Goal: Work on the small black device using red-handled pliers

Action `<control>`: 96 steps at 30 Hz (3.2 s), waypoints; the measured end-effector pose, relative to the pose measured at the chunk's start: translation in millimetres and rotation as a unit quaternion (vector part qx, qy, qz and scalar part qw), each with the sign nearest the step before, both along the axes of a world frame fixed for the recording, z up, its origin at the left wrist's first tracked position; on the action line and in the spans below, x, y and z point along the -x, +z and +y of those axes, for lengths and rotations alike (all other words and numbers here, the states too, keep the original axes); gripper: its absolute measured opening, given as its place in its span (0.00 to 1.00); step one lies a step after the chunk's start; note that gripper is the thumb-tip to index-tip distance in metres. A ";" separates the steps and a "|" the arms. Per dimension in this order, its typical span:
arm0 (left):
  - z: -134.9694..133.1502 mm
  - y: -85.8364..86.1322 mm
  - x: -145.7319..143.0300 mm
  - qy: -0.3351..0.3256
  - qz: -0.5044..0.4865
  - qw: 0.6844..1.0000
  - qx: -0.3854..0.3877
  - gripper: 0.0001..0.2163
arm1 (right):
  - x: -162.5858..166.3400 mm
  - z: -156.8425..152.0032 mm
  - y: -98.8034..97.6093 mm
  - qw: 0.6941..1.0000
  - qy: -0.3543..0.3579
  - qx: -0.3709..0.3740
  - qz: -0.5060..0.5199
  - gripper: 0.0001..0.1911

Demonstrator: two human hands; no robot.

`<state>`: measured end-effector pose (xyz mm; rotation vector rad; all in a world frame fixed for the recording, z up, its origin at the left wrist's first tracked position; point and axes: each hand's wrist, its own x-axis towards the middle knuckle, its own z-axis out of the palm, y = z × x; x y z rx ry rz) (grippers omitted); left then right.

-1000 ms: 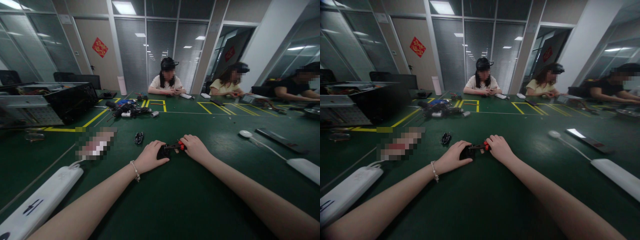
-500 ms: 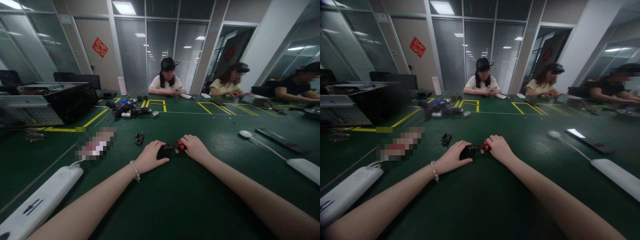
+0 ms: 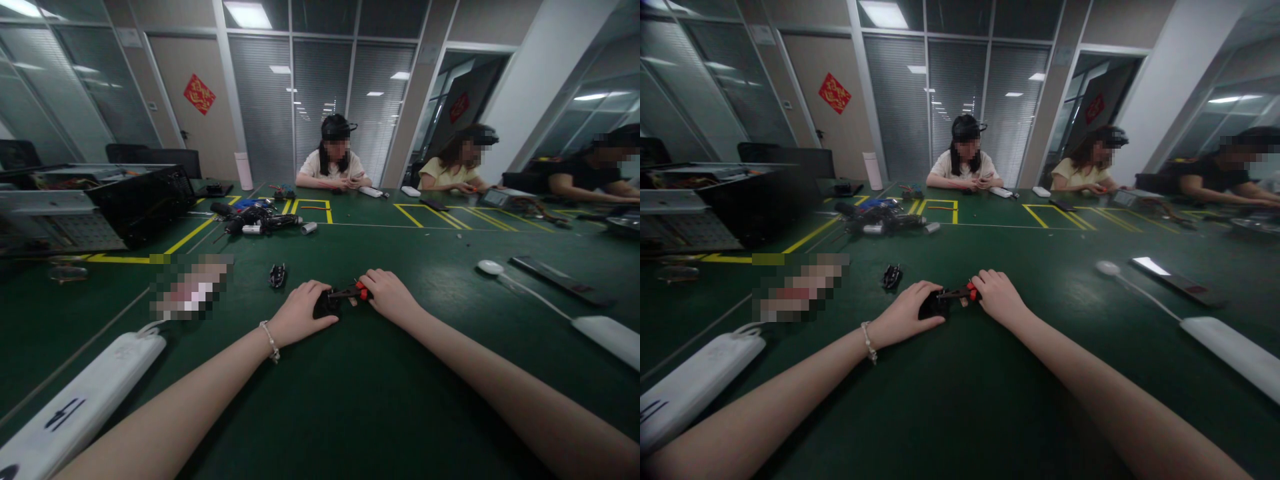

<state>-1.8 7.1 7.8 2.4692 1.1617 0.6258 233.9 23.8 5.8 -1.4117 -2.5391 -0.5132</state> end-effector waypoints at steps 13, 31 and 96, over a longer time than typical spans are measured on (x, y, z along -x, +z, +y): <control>-0.9 1.6 -0.3 -0.003 0.003 1.000 -0.001 0.23 | 0.4 1.3 -0.9 1.000 -0.003 0.002 -0.009 0.18; 0.5 -0.6 0.0 -0.002 -0.003 1.000 0.000 0.24 | 4.0 -4.7 2.7 0.998 -0.019 -0.052 -0.044 0.17; -0.9 3.2 -0.3 -0.003 0.006 1.000 0.005 0.24 | -0.7 -0.6 -6.0 0.987 -0.079 0.017 0.141 0.21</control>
